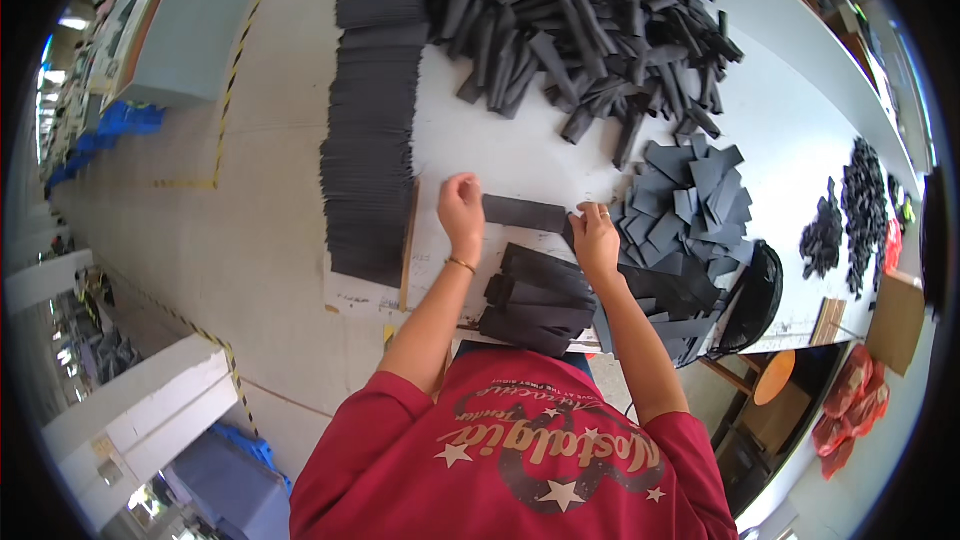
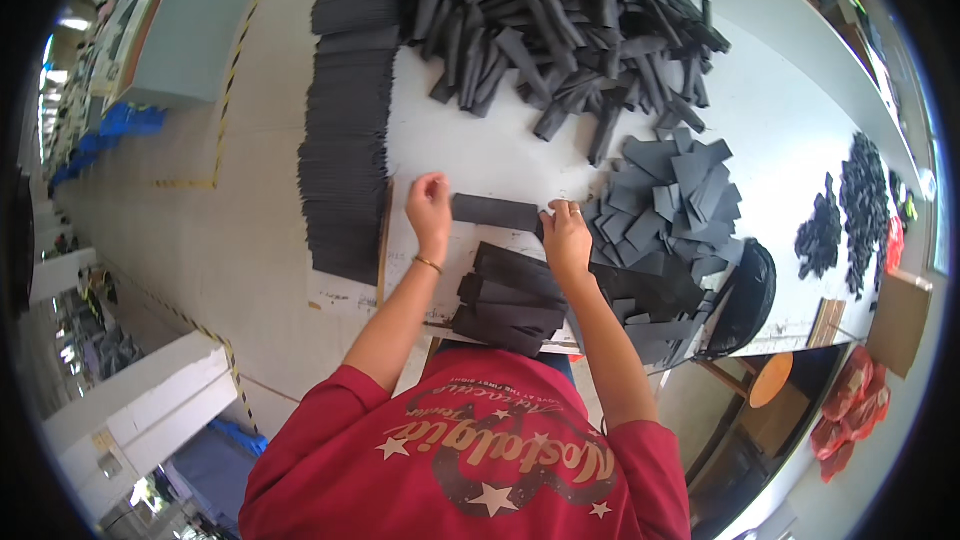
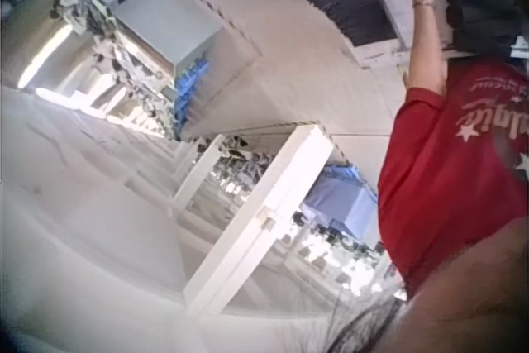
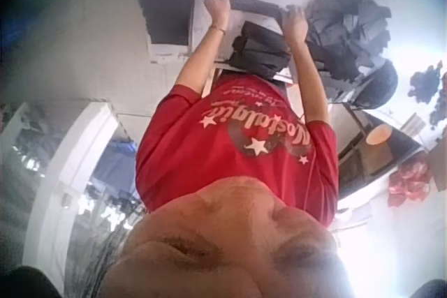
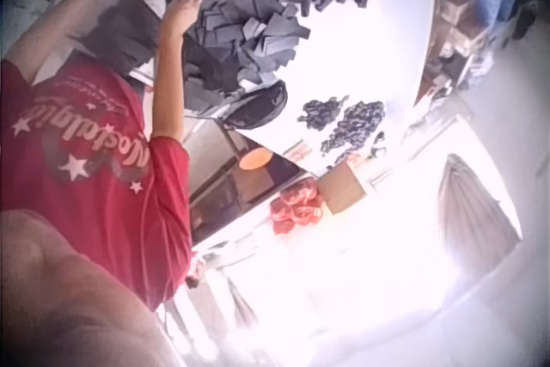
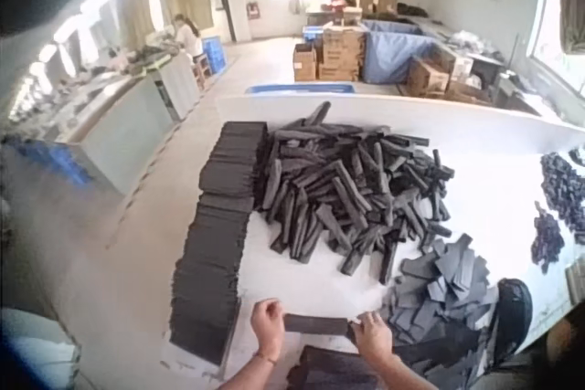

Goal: Sorting and inspecting grey foam or rubber strips on an industrial workbench.

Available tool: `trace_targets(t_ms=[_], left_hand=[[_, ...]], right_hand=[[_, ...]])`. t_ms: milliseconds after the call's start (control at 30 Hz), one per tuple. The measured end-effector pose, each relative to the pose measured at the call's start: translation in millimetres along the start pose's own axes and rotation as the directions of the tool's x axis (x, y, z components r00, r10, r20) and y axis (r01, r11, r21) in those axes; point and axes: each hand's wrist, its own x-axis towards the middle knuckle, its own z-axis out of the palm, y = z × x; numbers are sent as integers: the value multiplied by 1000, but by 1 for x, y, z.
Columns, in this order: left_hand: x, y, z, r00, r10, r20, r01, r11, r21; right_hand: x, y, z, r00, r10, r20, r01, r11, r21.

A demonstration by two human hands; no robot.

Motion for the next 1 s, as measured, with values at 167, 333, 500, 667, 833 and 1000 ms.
trace_targets(t_ms=[167, 333, 500, 667, 833, 1000], left_hand=[[115, -2, 29, 992, 123, -3, -122, 990, -67], [164, 22, 86, 969, 101, 225, -79, 991, -106], [156, 27, 98, 940, -57, 336, 120, 978, -169], [138, 38, 79, 951, -64, 302, 132, 969, -211], [93, 65, 43, 899, -168, 405, 331, 865, -378], [34, 77, 14, 776, -335, 534, 612, 604, -510]], right_hand=[[-6, 48, -72, 985, 27, -172, -35, 999, -42], [-2, 131, -153, 901, 94, -424, -166, 977, -135], [46, 174, -180, 860, 232, -455, -291, 955, -63], [110, 204, -154, 839, 177, -514, -395, 849, -352], [122, 194, -147, 930, 366, -47, -279, 615, -738], [80, 175, -138, 971, 209, -113, -224, 643, -733]])
